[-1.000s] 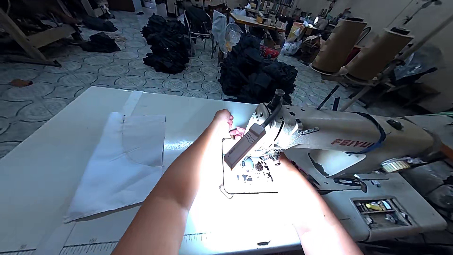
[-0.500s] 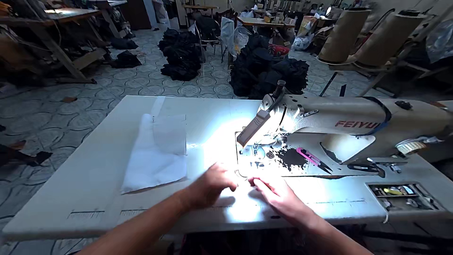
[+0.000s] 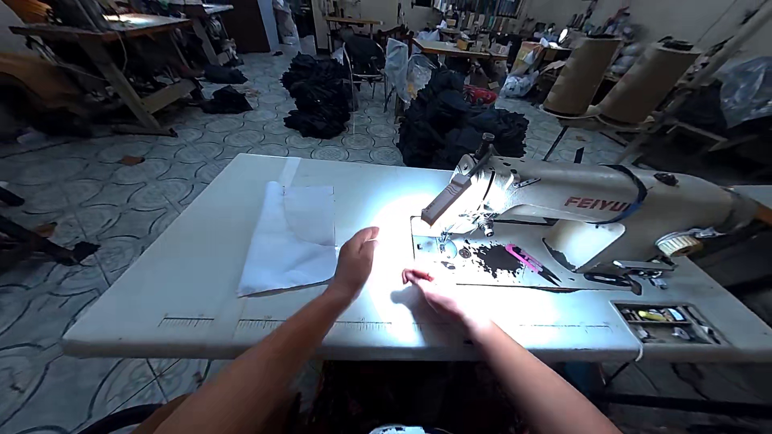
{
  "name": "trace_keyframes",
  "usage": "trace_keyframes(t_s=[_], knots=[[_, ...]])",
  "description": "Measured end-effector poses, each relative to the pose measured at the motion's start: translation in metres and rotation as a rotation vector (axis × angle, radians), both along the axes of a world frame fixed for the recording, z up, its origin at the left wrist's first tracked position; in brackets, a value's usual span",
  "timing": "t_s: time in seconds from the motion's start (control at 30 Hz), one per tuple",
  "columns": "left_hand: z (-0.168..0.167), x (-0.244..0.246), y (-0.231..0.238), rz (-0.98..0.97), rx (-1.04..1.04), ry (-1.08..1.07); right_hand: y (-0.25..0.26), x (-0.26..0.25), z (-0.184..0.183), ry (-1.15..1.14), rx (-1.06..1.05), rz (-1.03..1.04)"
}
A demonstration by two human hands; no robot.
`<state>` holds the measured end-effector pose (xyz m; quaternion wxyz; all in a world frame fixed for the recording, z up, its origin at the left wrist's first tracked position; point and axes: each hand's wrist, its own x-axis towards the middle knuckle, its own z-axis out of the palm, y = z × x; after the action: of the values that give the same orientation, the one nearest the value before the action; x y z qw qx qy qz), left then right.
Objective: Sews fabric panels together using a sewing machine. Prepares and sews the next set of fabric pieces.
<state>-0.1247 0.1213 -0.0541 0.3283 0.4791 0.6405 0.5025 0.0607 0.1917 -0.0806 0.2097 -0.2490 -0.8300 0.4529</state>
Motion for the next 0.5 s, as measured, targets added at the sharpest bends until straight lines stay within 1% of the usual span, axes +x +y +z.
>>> trace_keyframes(t_s=[0.03,0.07,0.1,0.13,0.17,0.2,0.23,0.27,0.3,0.33,0.37,0.4,0.43,0.47,0.5], knots=[[0.008,-0.002,0.022,0.032,-0.154,-0.299,-0.006,0.009,-0.004,0.006,0.009,0.123],[0.009,-0.003,0.043,0.061,-0.261,-0.541,-0.013,0.015,-0.007,0.003,0.010,0.221],[0.009,0.000,0.061,0.092,-0.317,-0.683,-0.020,0.020,-0.010,-0.017,0.002,0.291],[0.007,0.007,0.078,0.140,-0.314,-0.720,-0.027,0.024,-0.012,-0.045,-0.010,0.327],[0.003,0.013,0.090,0.161,-0.273,-0.730,-0.033,0.027,-0.012,-0.092,-0.013,0.320],[0.003,0.017,0.094,0.158,-0.216,-0.701,-0.040,0.030,-0.009,-0.170,0.007,0.265],[0.000,0.021,0.095,0.147,-0.106,-0.594,-0.050,0.034,0.004,-0.335,0.019,0.177],[-0.004,0.020,0.094,0.095,0.009,-0.490,-0.061,0.037,0.024,-0.565,0.030,0.075],[-0.009,0.016,0.092,0.055,0.109,-0.354,-0.074,0.039,0.042,-0.773,0.108,-0.029],[-0.013,0.009,0.087,0.028,0.191,-0.206,-0.087,0.044,0.054,-0.850,0.254,-0.150],[-0.015,0.002,0.078,0.010,0.247,-0.056,-0.099,0.051,0.056,-0.796,0.469,-0.276],[-0.015,-0.004,0.064,-0.007,0.281,0.066,-0.104,0.058,0.048,-0.607,0.724,-0.399],[-0.013,-0.008,0.045,-0.037,0.297,0.172,-0.101,0.060,0.042,-0.418,0.880,-0.472],[-0.013,-0.011,0.027,-0.082,0.324,0.272,-0.097,0.058,0.039,-0.270,0.924,-0.500],[-0.017,-0.013,0.009,-0.141,0.362,0.366,-0.092,0.053,0.036,-0.157,0.878,-0.492]])
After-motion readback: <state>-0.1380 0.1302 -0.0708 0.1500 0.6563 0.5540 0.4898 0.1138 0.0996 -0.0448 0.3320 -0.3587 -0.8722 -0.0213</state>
